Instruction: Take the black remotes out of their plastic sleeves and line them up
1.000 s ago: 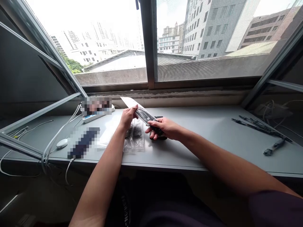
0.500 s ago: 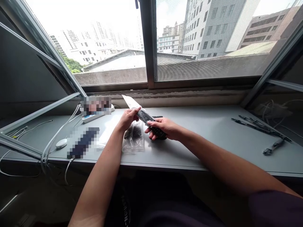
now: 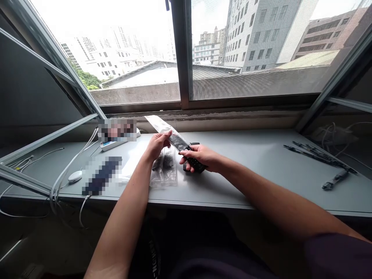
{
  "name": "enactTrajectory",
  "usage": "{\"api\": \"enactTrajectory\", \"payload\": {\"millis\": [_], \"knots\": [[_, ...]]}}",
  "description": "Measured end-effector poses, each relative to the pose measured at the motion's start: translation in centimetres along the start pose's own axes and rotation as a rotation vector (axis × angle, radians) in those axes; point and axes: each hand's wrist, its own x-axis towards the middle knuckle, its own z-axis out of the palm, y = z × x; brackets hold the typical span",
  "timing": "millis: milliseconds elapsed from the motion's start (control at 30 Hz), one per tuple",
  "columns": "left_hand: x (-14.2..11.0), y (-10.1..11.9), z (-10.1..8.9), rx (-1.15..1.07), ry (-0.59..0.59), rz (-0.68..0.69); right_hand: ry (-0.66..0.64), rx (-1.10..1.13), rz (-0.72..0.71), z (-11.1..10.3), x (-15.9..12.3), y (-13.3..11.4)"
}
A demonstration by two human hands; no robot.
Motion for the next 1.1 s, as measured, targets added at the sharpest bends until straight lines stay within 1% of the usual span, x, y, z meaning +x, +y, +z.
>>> {"api": "enactTrajectory", "payload": {"millis": [67, 133, 200, 233, 267, 300, 333, 400, 467, 533, 567, 633, 733, 800, 867, 933, 1033, 1100], "knots": [[0.4, -0.1, -0.5, -0.019, 0.21, 0.053, 0.023, -0.01, -0.014, 0.0, 0.0, 0.0], [0.8, -0.2, -1.0, -0.034, 0.422, 0.072, 0.057, 0.0, -0.039, -0.2, 0.1, 0.1], [1.1, -0.2, -1.5, -0.035, 0.559, 0.043, 0.108, 0.04, -0.082, -0.4, 0.3, 0.2], [1.2, -0.2, -1.6, -0.035, 0.589, 0.023, 0.14, 0.066, -0.105, -0.5, 0.3, 0.2], [1.2, -0.1, -1.6, -0.04, 0.591, 0.008, 0.174, 0.089, -0.123, -0.5, 0.4, 0.2], [1.2, 0.0, -1.5, -0.052, 0.568, -0.002, 0.203, 0.106, -0.134, -0.6, 0.5, 0.1], [1.1, 0.1, -1.3, -0.069, 0.522, -0.007, 0.225, 0.119, -0.141, -0.6, 0.5, 0.1], [0.7, 0.2, -0.8, -0.105, 0.364, -0.02, 0.233, 0.133, -0.149, -0.6, 0.6, 0.1], [0.3, 0.4, -0.3, -0.123, 0.158, -0.067, 0.199, 0.137, -0.151, -0.6, 0.5, 0.1], [-0.1, 0.4, 0.1, -0.116, 0.001, -0.124, 0.147, 0.106, -0.132, -0.6, 0.3, 0.0], [-0.3, 0.4, 0.2, -0.112, -0.041, -0.146, 0.122, 0.078, -0.113, -0.6, 0.2, 0.0], [-0.4, 0.4, 0.2, -0.114, -0.072, -0.163, 0.089, 0.019, -0.078, -0.6, 0.0, -0.1], [-0.4, 0.5, 0.1, -0.133, -0.084, -0.145, 0.046, -0.044, -0.045, -0.5, -0.2, -0.1], [-0.2, 0.6, -0.1, -0.151, -0.049, -0.109, 0.003, -0.075, -0.032, -0.4, -0.3, -0.2], [0.1, 0.6, -0.4, -0.185, 0.034, -0.078, -0.043, -0.113, -0.015, -0.4, -0.4, -0.3], [0.4, 0.6, -1.0, -0.223, 0.138, -0.08, -0.083, -0.157, 0.01, -0.4, -0.5, -0.3], [0.8, 0.6, -2.0, -0.288, 0.289, -0.156, -0.133, -0.216, 0.04, -0.3, -0.7, -0.3], [0.9, 0.7, -2.4, -0.342, 0.351, -0.219, -0.152, -0.243, 0.048, -0.2, -0.8, -0.3]]}}
